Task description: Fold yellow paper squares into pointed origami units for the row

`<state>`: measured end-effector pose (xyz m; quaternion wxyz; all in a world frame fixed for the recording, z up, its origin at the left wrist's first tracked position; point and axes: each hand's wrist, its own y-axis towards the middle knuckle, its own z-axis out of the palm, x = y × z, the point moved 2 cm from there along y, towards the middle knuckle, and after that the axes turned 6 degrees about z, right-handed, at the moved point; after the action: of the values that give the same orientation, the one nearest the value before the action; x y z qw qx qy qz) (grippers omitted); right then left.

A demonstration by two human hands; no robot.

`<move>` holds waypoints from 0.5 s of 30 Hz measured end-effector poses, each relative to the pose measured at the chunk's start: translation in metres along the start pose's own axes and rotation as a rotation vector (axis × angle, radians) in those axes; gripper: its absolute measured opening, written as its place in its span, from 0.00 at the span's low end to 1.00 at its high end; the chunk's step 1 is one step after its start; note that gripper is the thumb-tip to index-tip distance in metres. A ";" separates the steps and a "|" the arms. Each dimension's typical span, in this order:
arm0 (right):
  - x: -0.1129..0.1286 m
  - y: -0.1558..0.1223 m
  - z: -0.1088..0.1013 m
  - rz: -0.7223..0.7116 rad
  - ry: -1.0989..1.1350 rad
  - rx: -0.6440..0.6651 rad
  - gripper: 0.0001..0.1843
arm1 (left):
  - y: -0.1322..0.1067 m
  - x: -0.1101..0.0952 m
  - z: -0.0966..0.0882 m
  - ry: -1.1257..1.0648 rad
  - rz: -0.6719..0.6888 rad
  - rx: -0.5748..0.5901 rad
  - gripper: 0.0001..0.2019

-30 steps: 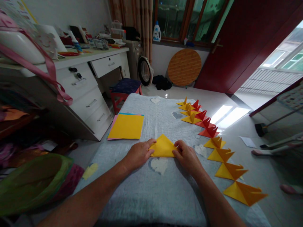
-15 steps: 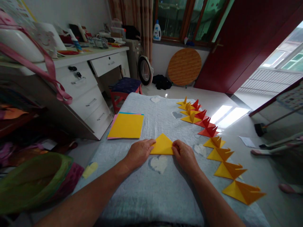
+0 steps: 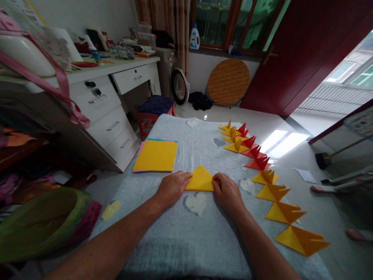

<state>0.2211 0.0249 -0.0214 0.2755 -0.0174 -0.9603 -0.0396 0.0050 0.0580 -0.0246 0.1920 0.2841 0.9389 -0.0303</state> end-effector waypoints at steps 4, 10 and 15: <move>0.000 0.001 0.000 -0.007 -0.007 -0.007 0.07 | 0.001 0.000 -0.001 0.002 -0.006 0.008 0.15; -0.001 0.001 0.001 0.004 -0.027 0.005 0.07 | 0.001 -0.001 -0.001 0.004 -0.013 0.015 0.15; 0.001 0.001 0.000 0.023 -0.036 0.013 0.07 | 0.001 -0.001 0.000 0.002 -0.013 0.000 0.15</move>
<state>0.2200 0.0259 -0.0209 0.2588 -0.0273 -0.9651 -0.0301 0.0059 0.0580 -0.0243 0.1908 0.2779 0.9409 -0.0314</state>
